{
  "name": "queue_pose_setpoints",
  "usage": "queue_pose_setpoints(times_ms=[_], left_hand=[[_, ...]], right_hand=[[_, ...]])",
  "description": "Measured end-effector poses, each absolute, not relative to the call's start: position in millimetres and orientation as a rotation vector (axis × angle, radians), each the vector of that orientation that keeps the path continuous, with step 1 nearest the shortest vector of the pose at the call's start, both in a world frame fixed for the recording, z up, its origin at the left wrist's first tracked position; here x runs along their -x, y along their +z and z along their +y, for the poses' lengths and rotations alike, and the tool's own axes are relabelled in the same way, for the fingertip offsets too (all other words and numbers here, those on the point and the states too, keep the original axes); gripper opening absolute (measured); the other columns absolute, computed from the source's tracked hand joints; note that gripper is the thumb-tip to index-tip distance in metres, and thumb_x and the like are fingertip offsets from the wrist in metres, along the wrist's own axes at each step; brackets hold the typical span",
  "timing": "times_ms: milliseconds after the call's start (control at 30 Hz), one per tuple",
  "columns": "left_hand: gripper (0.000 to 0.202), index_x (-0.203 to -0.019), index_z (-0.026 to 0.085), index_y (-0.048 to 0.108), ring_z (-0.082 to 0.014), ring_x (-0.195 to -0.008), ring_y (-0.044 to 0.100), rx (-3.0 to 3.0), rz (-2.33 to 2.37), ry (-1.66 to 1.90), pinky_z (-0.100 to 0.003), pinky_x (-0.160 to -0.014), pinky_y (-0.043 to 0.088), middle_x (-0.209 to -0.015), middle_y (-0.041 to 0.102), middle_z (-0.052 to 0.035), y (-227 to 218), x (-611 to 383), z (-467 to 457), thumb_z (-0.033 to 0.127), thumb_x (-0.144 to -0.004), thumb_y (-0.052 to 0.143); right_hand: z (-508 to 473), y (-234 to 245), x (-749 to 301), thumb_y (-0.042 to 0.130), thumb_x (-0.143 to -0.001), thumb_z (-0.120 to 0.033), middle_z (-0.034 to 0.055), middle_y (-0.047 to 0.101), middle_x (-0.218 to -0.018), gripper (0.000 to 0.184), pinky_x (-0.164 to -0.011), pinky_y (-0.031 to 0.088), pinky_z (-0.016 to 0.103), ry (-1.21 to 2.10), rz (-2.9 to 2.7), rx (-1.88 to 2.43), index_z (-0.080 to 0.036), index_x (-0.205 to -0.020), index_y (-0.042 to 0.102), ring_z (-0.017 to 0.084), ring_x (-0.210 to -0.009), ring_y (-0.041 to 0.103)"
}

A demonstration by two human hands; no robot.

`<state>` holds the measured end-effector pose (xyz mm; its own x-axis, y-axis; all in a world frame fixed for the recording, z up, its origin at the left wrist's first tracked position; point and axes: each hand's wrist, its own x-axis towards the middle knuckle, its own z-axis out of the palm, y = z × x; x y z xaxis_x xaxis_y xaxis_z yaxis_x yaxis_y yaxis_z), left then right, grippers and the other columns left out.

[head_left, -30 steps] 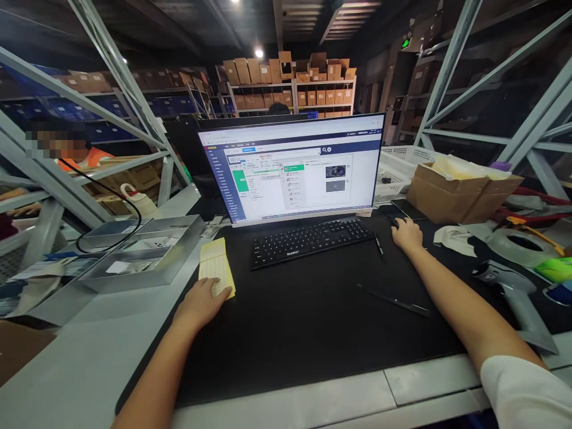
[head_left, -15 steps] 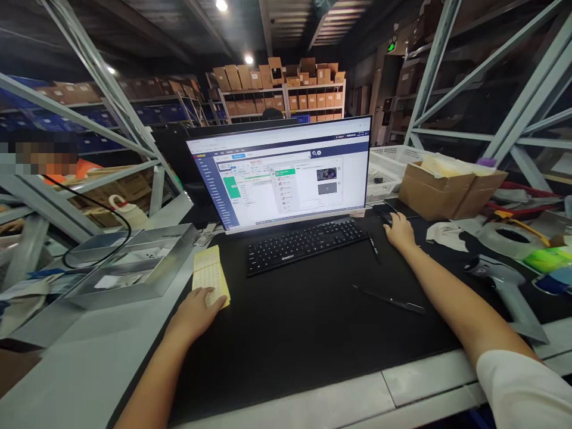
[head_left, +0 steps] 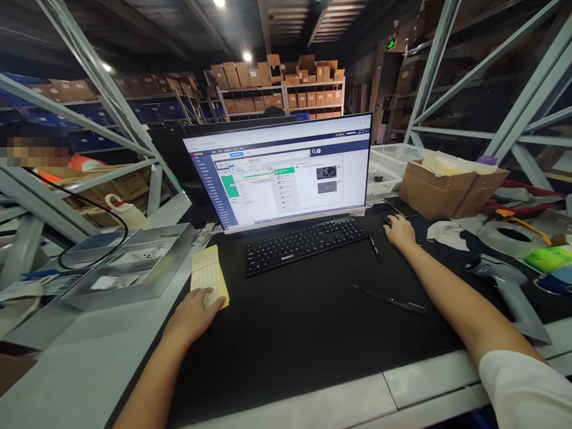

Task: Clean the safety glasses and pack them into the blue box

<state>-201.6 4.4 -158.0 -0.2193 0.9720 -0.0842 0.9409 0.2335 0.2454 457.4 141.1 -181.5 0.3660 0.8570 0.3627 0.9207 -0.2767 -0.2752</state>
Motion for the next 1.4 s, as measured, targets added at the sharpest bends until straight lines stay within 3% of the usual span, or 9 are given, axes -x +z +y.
queue_pose_setpoints(times_ms=[100,400,867,1000,1167,1267,1400], left_hand=[[0.098,-0.152,0.009,0.056,-0.0391,-0.145,0.052,-1.805,2.287,0.202,-0.05,-0.127,0.038,-0.159,0.051,-0.0194,-158.4,202.5,4.6,0.074,-0.083,0.032],[0.098,-0.152,0.009,0.056,-0.0378,-0.148,0.049,-1.801,2.281,0.192,-0.049,-0.129,0.035,-0.16,0.05,-0.0187,-157.0,201.6,4.6,0.074,-0.082,0.031],[0.1,-0.153,0.01,0.056,-0.0374,-0.15,0.049,-1.81,2.284,0.195,-0.05,-0.129,0.037,-0.161,0.05,-0.0189,-158.8,203.3,4.0,0.076,-0.082,0.032],[0.099,-0.145,0.006,0.063,-0.0391,-0.151,0.047,-1.864,2.29,0.312,-0.053,-0.131,0.035,-0.157,0.053,-0.0234,-157.8,204.3,4.9,0.075,-0.081,0.033],[0.085,-0.136,0.009,0.07,-0.0362,-0.155,0.045,-2.161,2.09,0.68,-0.051,-0.134,0.032,-0.161,0.051,-0.0202,-149.0,182.9,3.9,0.072,-0.09,0.036],[0.071,-0.138,0.012,0.071,-0.037,-0.158,0.04,-2.346,1.955,0.519,-0.053,-0.135,0.031,-0.16,0.054,-0.0179,-136.8,143.7,1.7,0.063,-0.096,0.043],[0.061,-0.152,0.015,0.062,-0.0366,-0.164,0.029,-2.506,1.829,0.263,-0.055,-0.133,0.033,-0.168,0.046,-0.0152,-120.2,85.0,5.4,0.051,-0.103,0.053]], right_hand=[[138.7,-178.0,-455.0,0.055,-0.104,-0.034,0.0227,0.053,-0.159,0.06,-0.112,0.049,0.052,-0.185,-1.531,2.201,-0.011,-0.159,0.055,0.04,-0.136,0.056],[132.9,-172.4,-449.5,0.05,-0.104,-0.032,0.0188,0.052,-0.161,0.052,-0.112,0.049,0.053,-0.152,-1.513,2.238,-0.017,-0.152,0.065,0.039,-0.138,0.056],[134.2,-172.3,-449.4,0.053,-0.104,-0.031,0.0163,0.051,-0.162,0.051,-0.112,0.049,0.049,-0.12,-1.475,2.269,-0.02,-0.151,0.067,0.036,-0.137,0.056],[134.0,-171.9,-449.9,0.054,-0.102,-0.03,0.0171,0.052,-0.162,0.056,-0.113,0.048,0.049,-0.11,-1.465,2.251,-0.02,-0.156,0.063,0.036,-0.138,0.057],[130.1,-166.8,-444.3,0.053,-0.102,-0.035,0.0196,0.052,-0.162,0.059,-0.116,0.046,0.054,-0.114,-1.415,2.22,-0.015,-0.157,0.061,0.038,-0.142,0.054],[128.6,-165.9,-441.7,0.049,-0.102,-0.036,0.0204,0.055,-0.16,0.057,-0.119,0.042,0.06,-0.157,-1.384,2.185,-0.012,-0.152,0.064,0.039,-0.148,0.049],[131.8,-168.9,-444.7,0.049,-0.101,-0.035,0.02,0.055,-0.159,0.056,-0.121,0.04,0.061,-0.144,-1.368,2.139,-0.012,-0.149,0.067,0.038,-0.15,0.048]])
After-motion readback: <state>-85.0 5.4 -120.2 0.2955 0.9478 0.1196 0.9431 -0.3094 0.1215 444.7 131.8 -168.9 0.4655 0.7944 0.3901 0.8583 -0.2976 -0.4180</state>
